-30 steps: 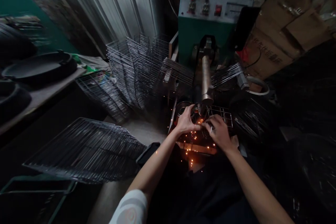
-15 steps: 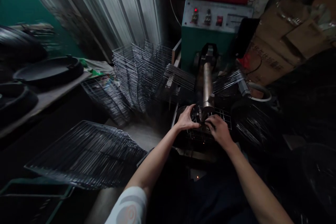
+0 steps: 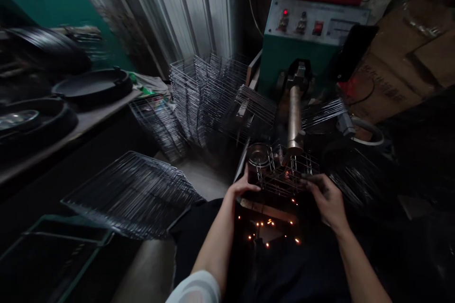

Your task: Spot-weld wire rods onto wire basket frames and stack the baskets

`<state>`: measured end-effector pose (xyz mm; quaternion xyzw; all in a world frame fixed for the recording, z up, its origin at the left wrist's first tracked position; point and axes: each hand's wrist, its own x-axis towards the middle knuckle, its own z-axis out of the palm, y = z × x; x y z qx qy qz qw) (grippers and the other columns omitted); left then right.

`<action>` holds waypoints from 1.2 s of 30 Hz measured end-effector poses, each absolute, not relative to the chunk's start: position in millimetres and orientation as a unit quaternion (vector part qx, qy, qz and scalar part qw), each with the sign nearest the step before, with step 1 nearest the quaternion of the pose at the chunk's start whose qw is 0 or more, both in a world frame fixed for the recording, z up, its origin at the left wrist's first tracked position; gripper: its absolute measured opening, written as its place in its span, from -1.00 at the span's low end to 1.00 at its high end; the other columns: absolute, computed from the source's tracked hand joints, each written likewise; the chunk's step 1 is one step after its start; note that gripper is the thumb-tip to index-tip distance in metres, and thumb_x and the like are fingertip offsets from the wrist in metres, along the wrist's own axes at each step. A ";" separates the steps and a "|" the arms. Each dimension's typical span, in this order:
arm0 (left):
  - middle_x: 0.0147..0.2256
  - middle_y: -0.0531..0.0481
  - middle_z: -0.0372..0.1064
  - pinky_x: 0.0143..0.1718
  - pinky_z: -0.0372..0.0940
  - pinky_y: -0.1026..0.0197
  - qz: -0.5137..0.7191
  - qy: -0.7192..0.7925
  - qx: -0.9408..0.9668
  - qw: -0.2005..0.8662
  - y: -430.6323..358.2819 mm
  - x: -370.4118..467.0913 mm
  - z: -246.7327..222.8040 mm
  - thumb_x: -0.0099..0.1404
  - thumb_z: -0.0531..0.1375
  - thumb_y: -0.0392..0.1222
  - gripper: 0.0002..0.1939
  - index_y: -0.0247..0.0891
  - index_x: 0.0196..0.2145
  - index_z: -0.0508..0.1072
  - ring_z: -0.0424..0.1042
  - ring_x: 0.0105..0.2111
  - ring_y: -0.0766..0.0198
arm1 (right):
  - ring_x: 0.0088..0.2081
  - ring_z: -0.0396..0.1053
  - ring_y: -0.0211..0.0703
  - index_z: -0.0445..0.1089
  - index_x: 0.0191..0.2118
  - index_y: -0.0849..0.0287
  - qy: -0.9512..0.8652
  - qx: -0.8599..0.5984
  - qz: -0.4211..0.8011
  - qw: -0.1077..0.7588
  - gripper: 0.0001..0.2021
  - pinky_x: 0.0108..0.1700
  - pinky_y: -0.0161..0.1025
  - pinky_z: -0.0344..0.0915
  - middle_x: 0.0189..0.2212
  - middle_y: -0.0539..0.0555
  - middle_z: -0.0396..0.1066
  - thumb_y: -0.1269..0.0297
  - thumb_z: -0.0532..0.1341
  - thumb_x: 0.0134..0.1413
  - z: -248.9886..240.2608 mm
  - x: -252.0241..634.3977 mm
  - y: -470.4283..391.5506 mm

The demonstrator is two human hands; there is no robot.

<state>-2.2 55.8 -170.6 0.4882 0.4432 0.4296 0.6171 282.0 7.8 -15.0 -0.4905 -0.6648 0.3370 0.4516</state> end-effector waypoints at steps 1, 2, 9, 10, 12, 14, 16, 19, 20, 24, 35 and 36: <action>0.42 -0.25 -0.22 0.21 0.19 -0.24 0.437 0.414 0.445 0.663 49.7 7.7 -184.5 -0.24 0.48 0.05 0.49 0.07 0.39 -0.46 0.16 0.30 -0.09 | -0.28 0.49 -0.04 0.35 -0.13 0.12 -0.632 -0.494 0.378 0.462 -0.77 -0.22 -0.14 0.46 -0.21 0.15 0.50 0.09 0.26 0.26 -16.3 282.8 0.5; 0.41 -0.22 -0.16 0.15 0.25 -0.26 0.448 0.397 0.416 0.684 45.9 18.7 -195.1 -0.22 0.46 0.07 0.43 0.13 0.39 -0.40 0.25 0.24 -0.09 | -0.39 0.48 -0.09 0.31 -0.10 0.12 -0.602 -0.499 0.410 0.469 -0.72 -0.33 -0.19 0.46 -0.26 0.14 0.51 0.07 0.30 0.23 -17.4 282.5 -6.6; 0.37 -0.20 -0.07 0.07 0.33 -0.11 0.488 0.397 0.393 0.670 40.1 45.7 -198.0 -0.20 0.47 0.03 0.25 0.17 0.33 -0.16 0.34 0.18 0.00 | -0.78 0.05 -0.40 0.33 -0.22 0.15 -0.520 -0.524 0.499 0.453 -0.62 -0.78 -0.45 -0.05 -0.55 0.02 0.43 -0.02 0.40 0.08 -11.8 277.6 -44.8; 0.36 -0.22 -0.07 0.07 0.33 -0.11 0.490 0.402 0.393 0.666 33.8 38.8 -193.7 -0.21 0.48 0.02 0.26 0.15 0.32 -0.15 0.33 0.18 -0.01 | -0.75 0.12 -0.37 0.38 -0.22 0.17 -0.525 -0.505 0.520 0.446 -0.63 -0.76 -0.44 0.03 -0.51 0.05 0.45 -0.03 0.39 0.09 -7.5 277.0 -49.5; 0.35 -0.24 -0.06 0.09 0.32 -0.12 0.494 0.415 0.391 0.656 14.9 19.3 -182.1 -0.23 0.50 0.01 0.25 0.11 0.30 -0.12 0.29 0.21 -0.04 | -0.57 0.39 -0.20 0.46 -0.09 0.18 -0.553 -0.434 0.572 0.422 -0.60 -0.58 -0.32 0.35 -0.33 0.17 0.52 -0.03 0.37 0.12 5.8 273.2 -59.5; 0.31 -0.24 0.00 0.13 0.30 -0.14 0.498 0.431 0.412 0.630 -8.3 -3.1 -165.1 -0.25 0.52 0.00 0.24 0.06 0.28 -0.07 0.25 0.23 -0.06 | -0.25 0.51 0.00 0.45 0.07 0.13 -0.598 -0.351 0.615 0.377 -0.58 -0.22 -0.13 0.49 -0.13 0.22 0.51 0.02 0.33 0.19 24.5 264.7 -69.9; 0.28 -0.22 0.08 0.20 0.24 -0.15 0.491 0.439 0.475 0.584 -28.6 -20.9 -142.5 -0.28 0.54 -0.04 0.23 0.00 0.27 0.00 0.20 0.26 -0.08 | -0.10 0.48 0.03 0.47 0.09 0.06 -0.656 -0.304 0.604 0.336 -0.68 -0.04 -0.08 0.44 -0.10 0.16 0.50 0.10 0.27 0.29 43.5 252.8 -78.1; 0.29 -0.22 0.08 0.27 0.17 -0.13 0.439 0.435 0.584 0.526 -41.8 -26.0 -106.3 -0.32 0.55 -0.09 0.22 -0.06 0.26 0.06 0.18 0.29 -0.11 | -0.17 0.47 -0.07 0.53 -0.04 0.02 -0.758 -0.296 0.492 0.311 -0.81 -0.08 -0.18 0.40 -0.20 0.08 0.51 0.22 0.17 0.38 56.1 234.9 -79.2; 0.29 -0.21 0.09 0.27 0.18 -0.12 0.417 0.442 0.611 0.508 -41.0 -21.3 -96.1 -0.32 0.55 -0.09 0.22 -0.07 0.26 0.07 0.19 0.28 -0.12 | -0.19 0.46 -0.09 0.52 -0.07 0.03 -0.788 -0.302 0.444 0.301 -0.81 -0.10 -0.19 0.39 -0.22 0.07 0.50 0.25 0.15 0.39 53.4 230.7 -75.8; 0.22 -0.14 0.24 0.20 0.26 -0.16 0.330 0.512 0.680 0.408 -23.0 14.8 -71.3 -0.33 0.53 0.03 0.21 -0.06 0.27 0.11 0.32 0.19 -0.15 | -0.20 0.41 -0.02 0.49 -0.13 0.11 -0.868 -0.334 0.263 0.257 -0.81 -0.13 -0.11 0.38 -0.27 0.09 0.50 0.38 0.11 0.37 16.7 228.4 -50.3; 0.21 -0.11 0.26 0.10 0.34 -0.10 0.316 0.569 0.695 0.306 3.8 61.6 -52.3 -0.24 0.48 0.05 0.17 -0.06 0.29 0.07 0.41 0.09 -0.14 | -0.02 0.40 0.08 0.34 0.22 0.23 -0.904 -0.323 0.027 0.279 -0.56 0.02 0.04 0.41 0.03 0.21 0.46 0.59 0.09 0.27 -27.4 255.0 -29.6; 0.21 -0.10 0.26 0.11 0.33 -0.10 0.317 0.570 0.693 0.308 6.2 61.9 -50.7 -0.23 0.47 0.04 0.16 -0.05 0.30 0.07 0.41 0.10 -0.13 | -0.02 0.41 0.07 0.34 0.22 0.22 -0.900 -0.323 0.035 0.291 -0.57 0.04 0.05 0.40 0.03 0.20 0.46 0.57 0.08 0.29 -27.4 254.6 -26.8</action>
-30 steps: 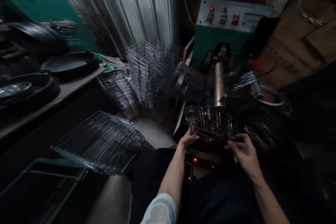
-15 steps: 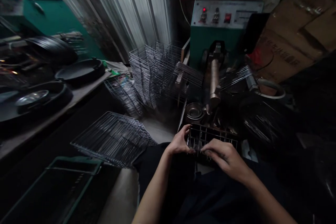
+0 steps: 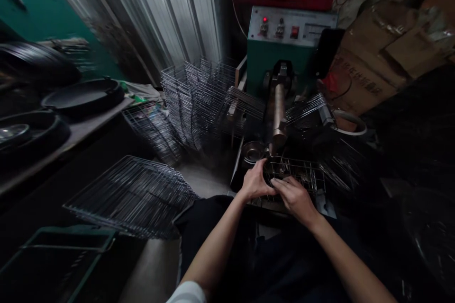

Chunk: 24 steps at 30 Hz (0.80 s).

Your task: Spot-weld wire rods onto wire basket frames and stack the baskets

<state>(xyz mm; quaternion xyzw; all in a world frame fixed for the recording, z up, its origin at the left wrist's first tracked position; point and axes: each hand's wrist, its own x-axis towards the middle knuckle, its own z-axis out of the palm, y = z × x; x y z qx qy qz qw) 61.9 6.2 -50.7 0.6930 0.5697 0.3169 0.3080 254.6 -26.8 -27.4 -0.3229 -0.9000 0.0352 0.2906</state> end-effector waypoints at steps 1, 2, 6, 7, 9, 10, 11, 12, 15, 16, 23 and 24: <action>0.21 -0.11 0.26 0.11 0.33 -0.09 0.317 0.570 0.692 0.309 9.1 62.1 -49.5 -0.22 0.47 0.04 0.16 -0.06 0.30 0.07 0.41 0.10 -0.12 | -0.03 0.42 0.06 0.35 0.21 0.19 -0.896 -0.324 0.045 0.301 -0.59 0.05 0.06 0.39 0.02 0.19 0.47 0.55 0.08 0.30 -27.2 254.1 -23.3; 0.21 -0.12 0.26 0.12 0.33 -0.09 0.316 0.570 0.693 0.309 12.3 62.2 -48.6 -0.22 0.47 0.04 0.16 -0.07 0.30 0.06 0.40 0.10 -0.12 | -0.04 0.43 0.06 0.37 0.19 0.17 -0.891 -0.326 0.055 0.310 -0.61 0.05 0.07 0.39 0.01 0.17 0.48 0.53 0.09 0.32 -26.8 253.5 -19.4; 0.21 -0.15 0.25 0.11 0.34 -0.08 0.311 0.570 0.698 0.302 22.9 62.0 -48.3 -0.23 0.47 0.07 0.18 -0.11 0.30 0.06 0.40 0.11 -0.12 | -0.11 0.46 0.04 0.42 0.11 0.12 -0.882 -0.325 0.084 0.330 -0.66 0.00 0.07 0.40 -0.06 0.13 0.52 0.52 0.10 0.32 -23.6 251.9 -7.9; 0.21 -0.16 0.24 0.12 0.33 -0.09 0.310 0.570 0.699 0.301 23.9 61.7 -48.6 -0.24 0.47 0.07 0.18 -0.11 0.30 0.06 0.40 0.11 -0.12 | -0.11 0.45 0.03 0.42 0.10 0.12 -0.882 -0.326 0.089 0.329 -0.66 -0.01 0.06 0.40 -0.07 0.13 0.52 0.52 0.10 0.32 -22.8 251.7 -7.2; 0.21 -0.16 0.24 0.13 0.32 -0.10 0.308 0.568 0.703 0.298 24.1 60.9 -49.4 -0.24 0.47 0.07 0.19 -0.11 0.30 0.06 0.38 0.13 -0.13 | -0.11 0.45 0.03 0.41 0.11 0.11 -0.882 -0.326 0.095 0.326 -0.66 0.00 0.07 0.39 -0.06 0.13 0.51 0.52 0.09 0.33 -21.8 251.5 -7.9; 0.21 -0.16 0.24 0.14 0.31 -0.10 0.310 0.565 0.706 0.295 23.7 60.4 -49.6 -0.24 0.47 0.07 0.19 -0.11 0.30 0.06 0.38 0.13 -0.14 | -0.11 0.45 0.03 0.41 0.11 0.11 -0.882 -0.326 0.097 0.325 -0.67 0.01 0.07 0.38 -0.05 0.13 0.51 0.51 0.09 0.33 -21.7 251.4 -8.8; 0.21 -0.16 0.24 0.14 0.31 -0.10 0.313 0.561 0.708 0.293 23.5 59.7 -49.8 -0.23 0.47 0.08 0.18 -0.11 0.30 0.06 0.38 0.13 -0.13 | -0.10 0.44 0.03 0.40 0.11 0.11 -0.882 -0.325 0.098 0.326 -0.67 0.02 0.08 0.37 -0.05 0.13 0.51 0.51 0.09 0.34 -21.9 251.3 -9.5; 0.20 -0.16 0.25 0.13 0.32 -0.09 0.316 0.557 0.710 0.292 23.5 59.1 -49.8 -0.23 0.47 0.08 0.18 -0.12 0.30 0.05 0.39 0.12 -0.13 | -0.09 0.44 0.03 0.40 0.12 0.11 -0.881 -0.325 0.100 0.328 -0.67 0.03 0.08 0.37 -0.04 0.13 0.50 0.51 0.09 0.34 -22.3 251.1 -9.9; 0.21 -0.16 0.24 0.11 0.33 -0.08 0.316 0.553 0.710 0.301 26.3 57.2 -48.9 -0.23 0.47 0.09 0.19 -0.11 0.30 0.04 0.40 0.10 -0.12 | -0.09 0.43 0.03 0.41 0.11 0.12 -0.878 -0.326 0.099 0.336 -0.68 0.00 0.05 0.39 -0.04 0.13 0.50 0.51 0.10 0.34 -24.0 250.0 -7.7; 0.21 -0.16 0.23 0.11 0.34 -0.08 0.314 0.553 0.709 0.305 27.6 56.8 -48.4 -0.23 0.47 0.10 0.19 -0.11 0.30 0.04 0.40 0.10 -0.12 | -0.10 0.43 0.03 0.41 0.11 0.12 -0.878 -0.326 0.099 0.337 -0.68 -0.02 0.04 0.39 -0.04 0.13 0.50 0.51 0.10 0.34 -24.5 249.7 -6.3; 0.21 -0.16 0.24 0.14 0.31 -0.10 0.307 0.561 0.714 0.283 30.7 58.6 -48.2 -0.22 0.46 0.08 0.16 -0.12 0.29 0.07 0.38 0.13 -0.13 | -0.11 0.43 0.00 0.45 0.07 0.07 -0.868 -0.332 0.123 0.349 -0.67 -0.05 -0.04 0.38 -0.08 0.10 0.52 0.51 0.11 0.32 -21.2 248.1 -3.2; 0.21 -0.17 0.24 0.13 0.31 -0.10 0.308 0.563 0.714 0.279 32.2 58.5 -48.4 -0.22 0.46 0.08 0.16 -0.12 0.30 0.06 0.38 0.12 -0.13 | -0.12 0.44 0.00 0.46 0.06 0.07 -0.865 -0.339 0.124 0.349 -0.68 -0.05 -0.04 0.38 -0.09 0.10 0.52 0.50 0.10 0.32 -20.3 247.3 -2.4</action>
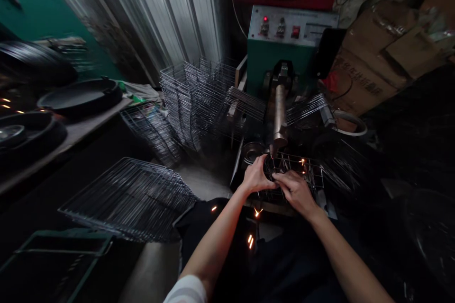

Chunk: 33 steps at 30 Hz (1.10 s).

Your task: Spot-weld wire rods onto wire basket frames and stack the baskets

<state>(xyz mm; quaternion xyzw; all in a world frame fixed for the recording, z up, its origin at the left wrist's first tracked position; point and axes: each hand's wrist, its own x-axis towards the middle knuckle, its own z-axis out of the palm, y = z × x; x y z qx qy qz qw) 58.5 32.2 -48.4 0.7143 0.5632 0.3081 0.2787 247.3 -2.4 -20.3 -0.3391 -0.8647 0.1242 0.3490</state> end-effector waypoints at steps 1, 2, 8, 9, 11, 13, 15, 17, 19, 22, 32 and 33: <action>0.21 -0.17 0.24 0.13 0.32 -0.10 0.309 0.564 0.715 0.275 34.8 58.0 -48.1 -0.22 0.46 0.07 0.16 -0.13 0.30 0.06 0.38 0.12 -0.13 | -0.13 0.44 -0.01 0.46 0.06 0.07 -0.861 -0.348 0.123 0.350 -0.68 -0.06 -0.04 0.38 -0.10 0.10 0.52 0.49 0.10 0.33 -19.5 246.0 -0.6; 0.21 -0.17 0.24 0.12 0.32 -0.09 0.310 0.564 0.715 0.274 38.6 57.1 -47.5 -0.21 0.46 0.07 0.16 -0.13 0.30 0.05 0.38 0.12 -0.12 | -0.14 0.44 -0.01 0.47 0.05 0.07 -0.857 -0.357 0.121 0.351 -0.69 -0.06 -0.04 0.38 -0.12 0.10 0.53 0.48 0.10 0.34 -18.7 244.3 2.2; 0.19 -0.15 0.27 0.17 0.28 -0.04 0.308 0.564 0.713 0.282 62.9 50.0 -39.1 -0.22 0.46 0.12 0.12 -0.14 0.26 0.12 0.35 0.15 -0.08 | -0.11 0.41 0.00 0.46 -0.04 0.05 -0.821 -0.408 0.138 0.375 -0.78 -0.02 -0.04 0.39 -0.17 0.11 0.45 0.40 0.14 0.30 -14.6 232.3 25.0; 0.18 -0.14 0.29 0.17 0.28 -0.04 0.310 0.560 0.716 0.277 63.8 49.7 -38.6 -0.21 0.45 0.14 0.09 -0.13 0.24 0.14 0.36 0.14 -0.06 | -0.11 0.40 0.01 0.45 -0.04 0.05 -0.810 -0.418 0.141 0.386 -0.80 -0.01 -0.04 0.39 -0.15 0.12 0.42 0.38 0.14 0.29 -13.9 231.4 26.5; 0.16 -0.12 0.30 0.14 0.30 -0.03 0.314 0.560 0.720 0.264 63.6 49.9 -38.6 -0.18 0.44 0.18 0.06 -0.11 0.23 0.16 0.37 0.12 -0.05 | -0.09 0.39 0.03 0.41 -0.03 0.07 -0.796 -0.433 0.140 0.398 -0.80 0.02 0.00 0.38 -0.12 0.14 0.38 0.34 0.16 0.27 -12.6 230.9 27.8; 0.16 -0.14 0.30 0.12 0.32 -0.04 0.312 0.573 0.716 0.248 64.1 50.0 -38.6 -0.17 0.43 0.18 0.06 -0.12 0.24 0.15 0.37 0.13 -0.06 | -0.05 0.37 0.09 0.37 -0.01 0.10 -0.791 -0.443 0.127 0.402 -0.79 0.03 0.04 0.36 -0.11 0.18 0.36 0.32 0.17 0.25 -12.0 231.4 29.4; 0.17 -0.16 0.28 0.12 0.32 -0.05 0.301 0.587 0.712 0.241 68.3 49.2 -37.8 -0.19 0.44 0.17 0.09 -0.13 0.25 0.14 0.36 0.14 -0.09 | -0.04 0.36 0.12 0.33 0.01 0.13 -0.785 -0.449 0.115 0.411 -0.76 0.03 0.06 0.35 -0.10 0.20 0.34 0.30 0.20 0.23 -12.2 232.0 33.9; 0.18 -0.16 0.27 0.13 0.31 -0.04 0.294 0.594 0.709 0.241 76.1 47.2 -36.2 -0.22 0.45 0.15 0.12 -0.15 0.26 0.14 0.35 0.15 -0.10 | -0.06 0.37 0.11 0.31 0.01 0.13 -0.778 -0.449 0.120 0.423 -0.73 0.01 0.03 0.37 -0.11 0.19 0.34 0.30 0.23 0.20 -12.7 233.0 41.5; 0.19 -0.17 0.27 0.14 0.30 -0.02 0.291 0.593 0.710 0.243 85.2 44.5 -34.7 -0.24 0.46 0.15 0.15 -0.17 0.27 0.13 0.35 0.15 -0.09 | -0.07 0.38 0.09 0.28 0.02 0.12 -0.781 -0.436 0.130 0.428 -0.70 0.00 0.01 0.37 -0.10 0.17 0.34 0.33 0.24 0.17 -12.7 234.7 49.9; 0.20 -0.17 0.27 0.15 0.29 -0.02 0.291 0.587 0.713 0.251 95.4 41.0 -34.2 -0.24 0.46 0.17 0.18 -0.19 0.29 0.10 0.34 0.16 -0.08 | -0.05 0.38 0.10 0.26 0.04 0.13 -0.792 -0.418 0.128 0.425 -0.68 0.02 0.03 0.36 -0.07 0.19 0.33 0.39 0.21 0.17 -11.3 237.4 59.8; 0.22 -0.18 0.25 0.15 0.27 -0.03 0.282 0.579 0.721 0.257 98.9 37.6 -36.9 -0.20 0.45 0.24 0.18 -0.17 0.29 0.08 0.32 0.18 -0.09 | -0.09 0.41 0.05 0.27 0.10 0.15 -0.770 -0.443 0.141 0.437 -0.71 -0.01 -0.03 0.38 -0.06 0.22 0.36 0.25 0.16 0.31 -12.4 254.7 35.9; 0.22 -0.19 0.25 0.15 0.27 -0.04 0.280 0.580 0.721 0.255 98.6 37.2 -37.1 -0.19 0.44 0.24 0.18 -0.18 0.30 0.08 0.31 0.19 -0.09 | -0.04 0.40 0.08 0.29 0.09 0.15 -0.767 -0.463 0.121 0.427 -0.71 0.03 -0.01 0.36 -0.05 0.23 0.37 0.23 0.15 0.32 -19.0 274.5 24.9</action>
